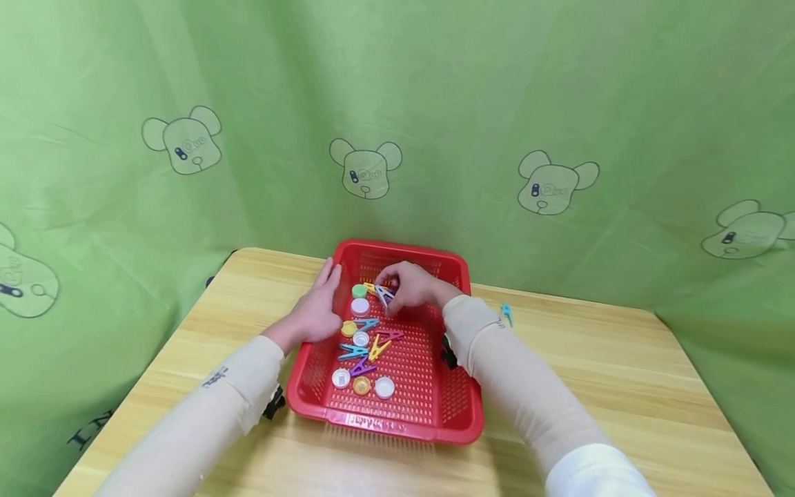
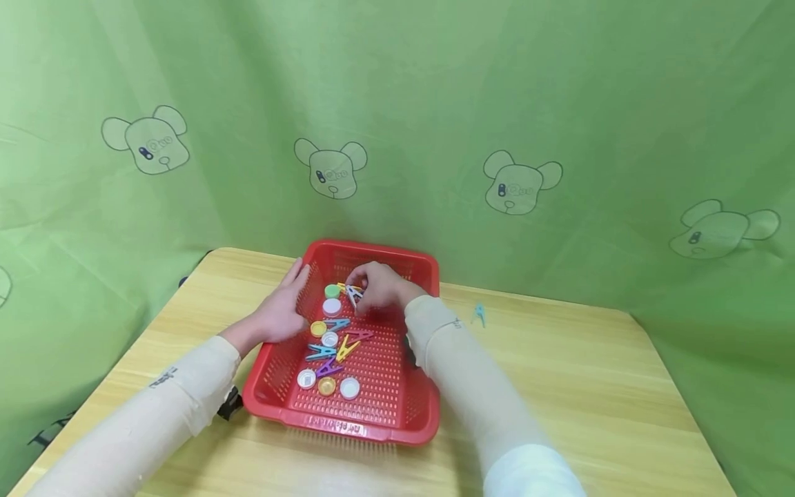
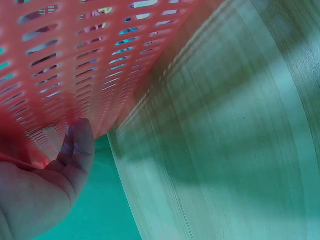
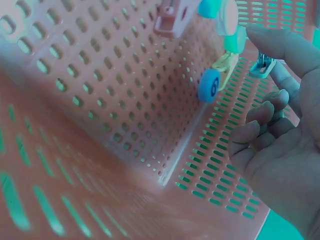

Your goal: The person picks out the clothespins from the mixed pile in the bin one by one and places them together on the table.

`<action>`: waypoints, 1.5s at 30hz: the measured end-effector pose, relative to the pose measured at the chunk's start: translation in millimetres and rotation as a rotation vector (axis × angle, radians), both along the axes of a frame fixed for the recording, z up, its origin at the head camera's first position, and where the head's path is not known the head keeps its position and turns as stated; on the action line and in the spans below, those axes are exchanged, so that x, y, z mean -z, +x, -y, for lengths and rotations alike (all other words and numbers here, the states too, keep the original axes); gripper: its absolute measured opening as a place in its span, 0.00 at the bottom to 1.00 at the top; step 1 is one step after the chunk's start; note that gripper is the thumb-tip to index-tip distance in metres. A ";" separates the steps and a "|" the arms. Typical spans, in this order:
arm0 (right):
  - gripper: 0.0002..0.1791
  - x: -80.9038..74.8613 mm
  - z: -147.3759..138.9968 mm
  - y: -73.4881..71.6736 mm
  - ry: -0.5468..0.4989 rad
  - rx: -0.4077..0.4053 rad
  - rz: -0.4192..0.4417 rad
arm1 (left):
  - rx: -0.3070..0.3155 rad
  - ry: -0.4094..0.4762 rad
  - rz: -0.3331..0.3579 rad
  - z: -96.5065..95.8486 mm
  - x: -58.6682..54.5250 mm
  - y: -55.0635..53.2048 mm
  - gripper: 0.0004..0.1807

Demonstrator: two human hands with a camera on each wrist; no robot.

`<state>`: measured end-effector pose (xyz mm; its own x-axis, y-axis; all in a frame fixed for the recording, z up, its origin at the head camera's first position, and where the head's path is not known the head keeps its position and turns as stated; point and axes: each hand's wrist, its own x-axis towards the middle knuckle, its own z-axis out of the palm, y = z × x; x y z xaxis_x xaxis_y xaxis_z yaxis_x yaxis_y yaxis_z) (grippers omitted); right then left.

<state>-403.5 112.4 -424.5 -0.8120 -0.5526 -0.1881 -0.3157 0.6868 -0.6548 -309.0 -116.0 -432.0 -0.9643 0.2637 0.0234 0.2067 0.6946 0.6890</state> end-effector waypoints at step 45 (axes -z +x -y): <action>0.29 -71.4 -72.7 1.6 -0.092 0.062 -0.028 | -0.023 0.004 0.019 -3.0 -1.6 2.1 0.57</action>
<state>-401.9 185.1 -353.1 -0.8492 -0.5153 -0.1157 -0.2939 0.6432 -0.7071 -306.8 -113.0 -430.5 -0.9704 0.2413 0.0059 0.1773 0.6962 0.6956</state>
